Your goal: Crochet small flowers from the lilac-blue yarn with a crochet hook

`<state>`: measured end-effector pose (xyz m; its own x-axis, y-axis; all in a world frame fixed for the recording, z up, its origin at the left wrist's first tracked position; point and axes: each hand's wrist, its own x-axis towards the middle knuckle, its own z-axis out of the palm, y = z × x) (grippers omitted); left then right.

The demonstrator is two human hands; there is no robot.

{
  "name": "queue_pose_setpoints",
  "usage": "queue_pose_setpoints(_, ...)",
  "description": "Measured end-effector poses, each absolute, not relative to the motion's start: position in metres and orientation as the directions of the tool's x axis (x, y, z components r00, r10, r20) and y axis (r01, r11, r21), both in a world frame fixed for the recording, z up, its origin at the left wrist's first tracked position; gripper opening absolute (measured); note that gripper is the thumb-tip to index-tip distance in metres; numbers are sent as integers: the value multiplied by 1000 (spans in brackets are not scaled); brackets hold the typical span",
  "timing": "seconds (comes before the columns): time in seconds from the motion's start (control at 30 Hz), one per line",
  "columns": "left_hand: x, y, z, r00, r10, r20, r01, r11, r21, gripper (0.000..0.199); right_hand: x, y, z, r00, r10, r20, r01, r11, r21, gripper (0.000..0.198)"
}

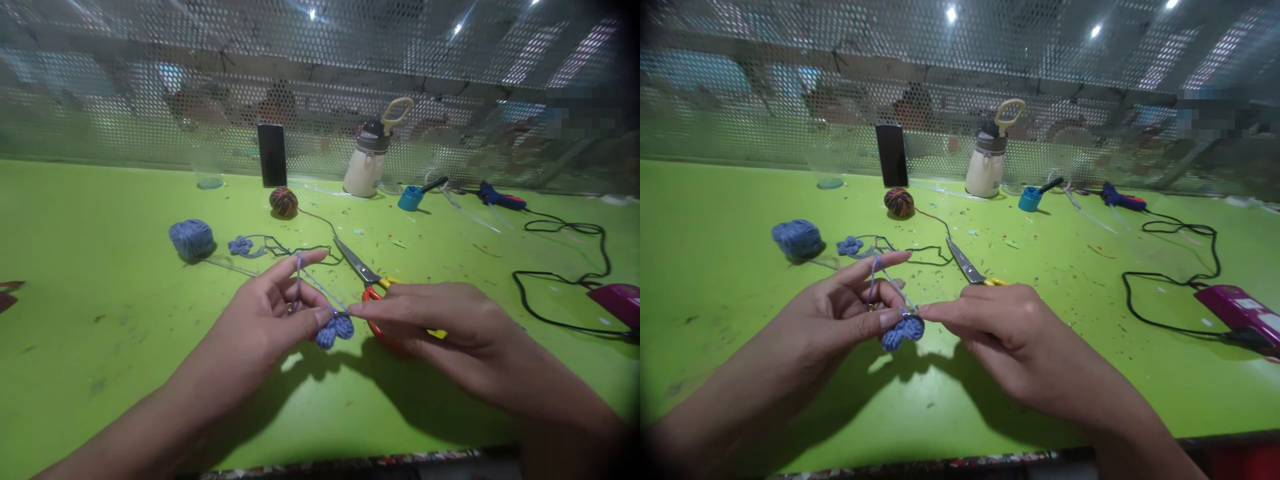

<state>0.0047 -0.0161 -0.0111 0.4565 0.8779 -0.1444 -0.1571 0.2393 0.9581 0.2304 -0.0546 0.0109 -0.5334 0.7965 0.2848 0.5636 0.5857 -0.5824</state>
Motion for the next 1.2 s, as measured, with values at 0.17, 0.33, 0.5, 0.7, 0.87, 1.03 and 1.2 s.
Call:
queue_pose_setpoints(0.17,5,-16,-12,456,881,-126,-143,212,967,54,232,-56,13,-567,794,219,615,586,-528,49)
queue_pose_setpoints(0.33,5,-15,-12,443,888,-125,-114,194,974,54,229,-57,10,-579,789,205,641,596,-484,54)
queue_pose_setpoints(0.5,8,-17,-8,397,911,-110,-63,147,987,54,227,-58,8,-566,796,213,659,592,-464,53)
queue_pose_setpoints(0.7,13,-21,-3,335,942,-33,26,26,999,51,222,-58,7,-536,811,235,675,579,-457,52)
queue_pose_setpoints(0.87,12,-26,-8,279,952,129,132,-171,976,47,220,-57,7,-477,838,263,671,541,-508,49)
queue_pose_setpoints(1.03,11,-30,-10,280,892,354,276,-428,861,44,218,-55,8,-393,894,216,609,429,-668,41)
queue_pose_setpoints(1.2,11,-32,-11,295,819,491,389,-573,722,43,212,-54,7,-293,942,164,558,308,-770,33)
